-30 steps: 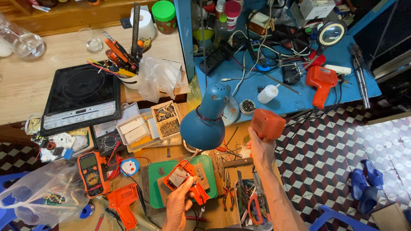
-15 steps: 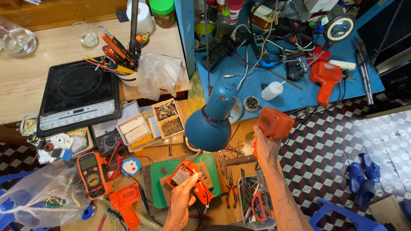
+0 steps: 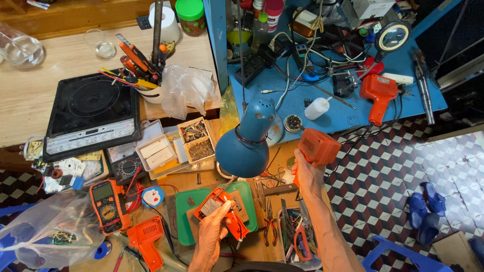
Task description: The person works on a small orange electronic device at a cluttered workbench. They strip and twist wires, then use a heat gun to apply heat to the device while holding it with their other hand. The person repeatedly handles the device and wires throughout the clip.
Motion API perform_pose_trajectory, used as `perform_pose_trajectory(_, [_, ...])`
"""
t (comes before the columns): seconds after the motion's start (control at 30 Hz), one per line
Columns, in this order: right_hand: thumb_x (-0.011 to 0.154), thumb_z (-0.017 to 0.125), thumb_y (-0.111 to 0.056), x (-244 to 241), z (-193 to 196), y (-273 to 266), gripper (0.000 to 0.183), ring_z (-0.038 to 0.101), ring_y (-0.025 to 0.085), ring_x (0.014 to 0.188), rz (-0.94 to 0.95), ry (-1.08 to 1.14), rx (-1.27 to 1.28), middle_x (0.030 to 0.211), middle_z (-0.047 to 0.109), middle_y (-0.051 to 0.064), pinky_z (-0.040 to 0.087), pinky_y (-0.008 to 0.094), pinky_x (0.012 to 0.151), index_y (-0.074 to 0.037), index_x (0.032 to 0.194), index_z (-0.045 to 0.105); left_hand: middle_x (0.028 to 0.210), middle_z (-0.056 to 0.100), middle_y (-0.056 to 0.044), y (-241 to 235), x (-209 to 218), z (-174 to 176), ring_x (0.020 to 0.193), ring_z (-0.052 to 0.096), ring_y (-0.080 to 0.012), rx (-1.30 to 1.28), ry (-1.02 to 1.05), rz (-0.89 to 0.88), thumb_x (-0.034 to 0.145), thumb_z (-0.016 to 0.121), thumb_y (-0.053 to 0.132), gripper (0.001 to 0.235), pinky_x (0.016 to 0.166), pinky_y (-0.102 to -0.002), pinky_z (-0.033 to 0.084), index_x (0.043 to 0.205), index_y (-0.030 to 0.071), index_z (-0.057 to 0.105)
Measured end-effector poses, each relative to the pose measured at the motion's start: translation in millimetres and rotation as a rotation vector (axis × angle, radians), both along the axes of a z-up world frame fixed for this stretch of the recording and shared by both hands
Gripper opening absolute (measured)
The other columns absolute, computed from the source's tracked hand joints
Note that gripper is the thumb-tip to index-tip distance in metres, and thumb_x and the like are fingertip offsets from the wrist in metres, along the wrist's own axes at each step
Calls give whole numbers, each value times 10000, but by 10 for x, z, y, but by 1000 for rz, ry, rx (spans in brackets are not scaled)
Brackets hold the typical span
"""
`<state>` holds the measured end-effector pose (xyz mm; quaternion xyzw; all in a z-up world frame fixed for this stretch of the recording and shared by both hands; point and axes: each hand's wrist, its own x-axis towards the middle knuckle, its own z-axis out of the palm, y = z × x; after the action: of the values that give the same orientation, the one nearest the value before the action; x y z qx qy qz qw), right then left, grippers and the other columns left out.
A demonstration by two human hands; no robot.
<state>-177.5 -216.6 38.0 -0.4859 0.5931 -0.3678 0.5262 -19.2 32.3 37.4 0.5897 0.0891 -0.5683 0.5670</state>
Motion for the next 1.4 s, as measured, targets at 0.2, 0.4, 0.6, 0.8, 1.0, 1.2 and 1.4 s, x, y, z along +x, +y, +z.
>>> perform_pose_trajectory(0.2, [878, 693, -289, 12, -120, -2, 306, 603, 126, 538, 10, 175, -137, 742, 635, -3, 506, 294, 486, -120, 1110, 587, 941, 697, 23, 13, 21, 23, 702, 506, -56, 11, 8, 12, 883, 724, 362, 452, 469, -209, 289, 1145, 1, 797])
perform_pose_trajectory(0.4, [956, 716, -244, 56, -324, 92, 255, 600, 155, 568, -19, -68, -83, 746, 616, 159, 524, 321, 558, -30, 1059, 622, 925, 633, 0, 33, 28, -4, 698, 514, -67, 4, 13, 34, 896, 734, 328, 440, 448, -213, 275, 1183, -1, 785])
perform_pose_trajectory(0.6, [906, 722, -204, 173, -371, 110, 223, 580, 158, 583, -204, -376, 89, 817, 571, 62, 512, 345, 522, -68, 1028, 594, 955, 667, -1, 20, 38, 5, 703, 520, -73, 12, 14, 36, 891, 721, 322, 453, 449, -213, 293, 1204, -1, 774])
perform_pose_trajectory(0.8, [889, 755, -180, 199, -212, 75, 261, 590, 189, 600, -286, -543, 223, 812, 577, 60, 514, 365, 517, -59, 1039, 579, 1030, 730, -30, 17, 56, 23, 713, 505, -67, -20, 26, 28, 892, 724, 330, 466, 458, -193, 293, 1187, -29, 767])
perform_pose_trajectory(1.0, [842, 752, -132, 57, -16, -152, 288, 592, 196, 592, -279, -476, 375, 785, 583, 68, 514, 381, 506, -79, 1074, 589, 1027, 731, -23, 3, 50, 15, 715, 539, -64, -37, 38, 40, 895, 711, 341, 442, 464, -196, 327, 1173, 2, 772])
perform_pose_trajectory(1.2, [839, 774, -100, -40, 109, -181, 304, 602, 178, 610, -199, -443, 350, 816, 609, 71, 530, 342, 530, -28, 1087, 614, 963, 714, -12, -31, 17, 0, 678, 530, -45, -56, 37, 46, 904, 722, 331, 442, 450, -196, 308, 1166, -22, 771])
perform_pose_trajectory(1.4, [842, 773, -102, -58, 240, -178, 308, 606, 164, 617, -168, -416, 371, 817, 603, 60, 531, 332, 531, -38, 1098, 614, 967, 722, -15, 12, 4, 3, 682, 527, -37, -84, 32, 63, 900, 727, 324, 423, 443, -189, 306, 1158, -9, 765])
